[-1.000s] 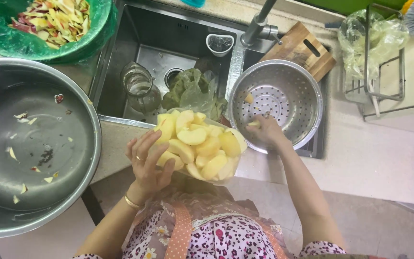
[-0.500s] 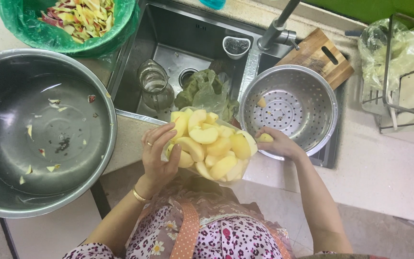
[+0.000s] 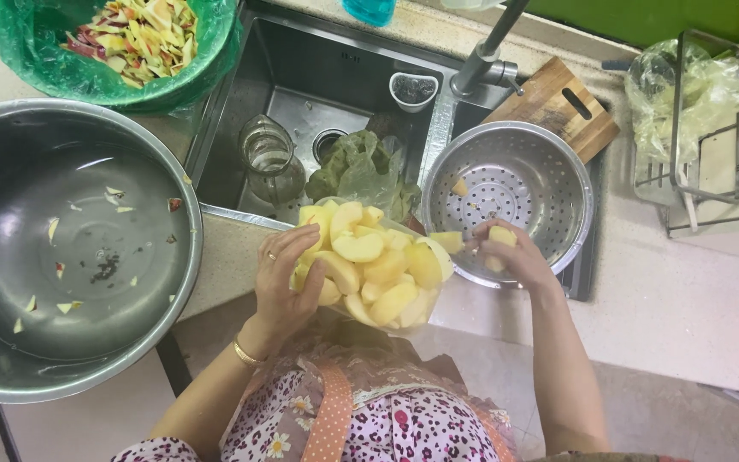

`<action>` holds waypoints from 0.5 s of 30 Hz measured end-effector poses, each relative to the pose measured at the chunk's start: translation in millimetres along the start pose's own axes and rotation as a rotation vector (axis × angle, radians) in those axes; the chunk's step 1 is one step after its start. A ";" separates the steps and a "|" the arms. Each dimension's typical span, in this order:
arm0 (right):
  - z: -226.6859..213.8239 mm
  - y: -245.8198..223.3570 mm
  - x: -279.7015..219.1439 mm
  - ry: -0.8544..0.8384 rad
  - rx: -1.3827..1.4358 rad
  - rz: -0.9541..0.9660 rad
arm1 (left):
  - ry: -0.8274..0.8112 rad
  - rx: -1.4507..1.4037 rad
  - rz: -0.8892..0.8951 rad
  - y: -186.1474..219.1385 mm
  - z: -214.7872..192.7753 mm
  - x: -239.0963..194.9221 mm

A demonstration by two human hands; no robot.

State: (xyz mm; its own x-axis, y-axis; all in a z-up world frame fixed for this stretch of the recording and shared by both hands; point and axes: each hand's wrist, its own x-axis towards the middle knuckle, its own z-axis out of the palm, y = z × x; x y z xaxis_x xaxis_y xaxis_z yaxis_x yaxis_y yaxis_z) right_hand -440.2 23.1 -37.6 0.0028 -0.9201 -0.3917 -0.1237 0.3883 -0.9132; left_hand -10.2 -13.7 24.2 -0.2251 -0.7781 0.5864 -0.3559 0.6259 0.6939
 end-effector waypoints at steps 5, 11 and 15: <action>36.8 -15.6 5.2 0.252 -0.186 -0.024 | -0.061 0.027 0.069 9.9 1.0 13.6; 101.0 -93.0 -46.9 0.296 -0.310 -0.429 | -0.047 0.011 -0.055 -7.8 -4.5 16.8; 146.5 -103.7 -63.8 0.324 -0.726 -0.810 | -0.052 -0.063 -0.120 -12.6 -4.8 17.0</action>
State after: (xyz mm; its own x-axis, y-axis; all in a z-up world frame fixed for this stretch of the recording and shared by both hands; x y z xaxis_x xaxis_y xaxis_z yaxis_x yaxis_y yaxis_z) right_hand -282.2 49.1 65.6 0.1005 -0.8979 0.4287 -0.7487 -0.3520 -0.5617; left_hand -5.2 -34.5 27.5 -0.2319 -0.8482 0.4763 -0.3258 0.5291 0.7835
